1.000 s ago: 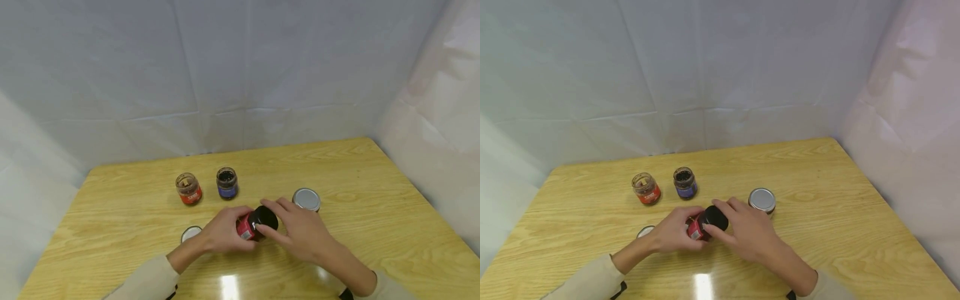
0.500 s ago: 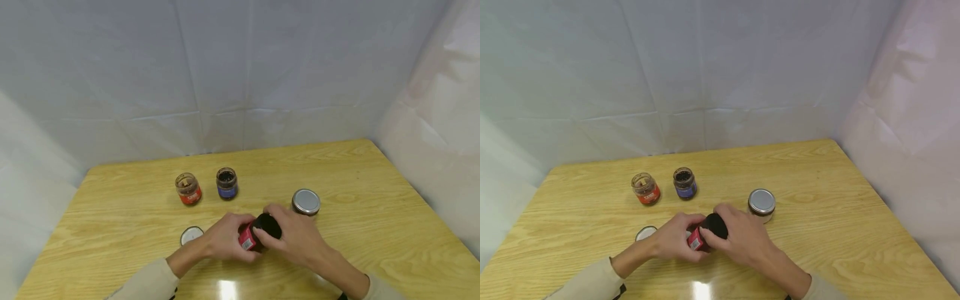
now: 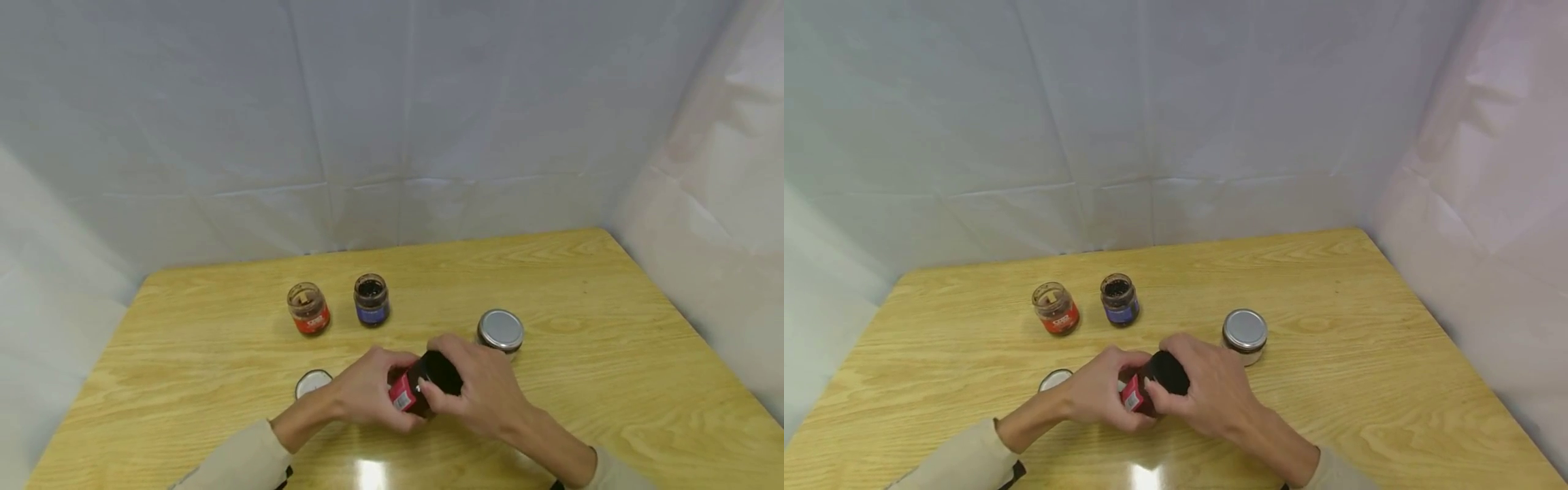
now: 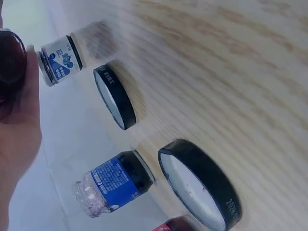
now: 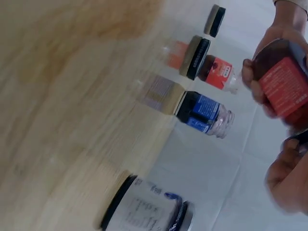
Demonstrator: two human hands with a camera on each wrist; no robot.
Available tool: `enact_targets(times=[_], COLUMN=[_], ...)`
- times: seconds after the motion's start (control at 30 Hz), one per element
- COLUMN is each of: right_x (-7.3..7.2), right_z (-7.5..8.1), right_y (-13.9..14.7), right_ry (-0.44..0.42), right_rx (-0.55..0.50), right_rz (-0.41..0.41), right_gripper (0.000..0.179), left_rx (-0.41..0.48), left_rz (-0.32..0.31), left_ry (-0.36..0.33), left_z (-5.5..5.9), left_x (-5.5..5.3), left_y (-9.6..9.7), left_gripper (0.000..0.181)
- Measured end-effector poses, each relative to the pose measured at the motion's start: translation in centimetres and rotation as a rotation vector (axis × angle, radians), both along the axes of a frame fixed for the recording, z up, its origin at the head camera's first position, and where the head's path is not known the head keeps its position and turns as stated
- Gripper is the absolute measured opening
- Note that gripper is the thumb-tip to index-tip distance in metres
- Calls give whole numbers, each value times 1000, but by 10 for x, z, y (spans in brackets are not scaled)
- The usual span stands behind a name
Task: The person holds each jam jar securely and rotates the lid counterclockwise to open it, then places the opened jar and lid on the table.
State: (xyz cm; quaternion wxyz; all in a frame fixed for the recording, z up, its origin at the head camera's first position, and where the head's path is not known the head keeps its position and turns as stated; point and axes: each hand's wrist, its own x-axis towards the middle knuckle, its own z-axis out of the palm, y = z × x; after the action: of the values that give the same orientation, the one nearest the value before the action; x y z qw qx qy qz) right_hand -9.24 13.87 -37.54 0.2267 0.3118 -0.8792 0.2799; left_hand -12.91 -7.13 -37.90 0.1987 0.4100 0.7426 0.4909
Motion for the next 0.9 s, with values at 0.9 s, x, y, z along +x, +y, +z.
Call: enact_targets(times=[0.9], right_x=[-10], right_z=[28], right_y=[24], right_ry=[-64], right_rx=[205], right_rz=[351], right_gripper=[41], left_rx=[10], left_rz=[-158], left_ry=[-61], left_z=[0], left_x=[0], left_y=[-5], left_gripper=[37])
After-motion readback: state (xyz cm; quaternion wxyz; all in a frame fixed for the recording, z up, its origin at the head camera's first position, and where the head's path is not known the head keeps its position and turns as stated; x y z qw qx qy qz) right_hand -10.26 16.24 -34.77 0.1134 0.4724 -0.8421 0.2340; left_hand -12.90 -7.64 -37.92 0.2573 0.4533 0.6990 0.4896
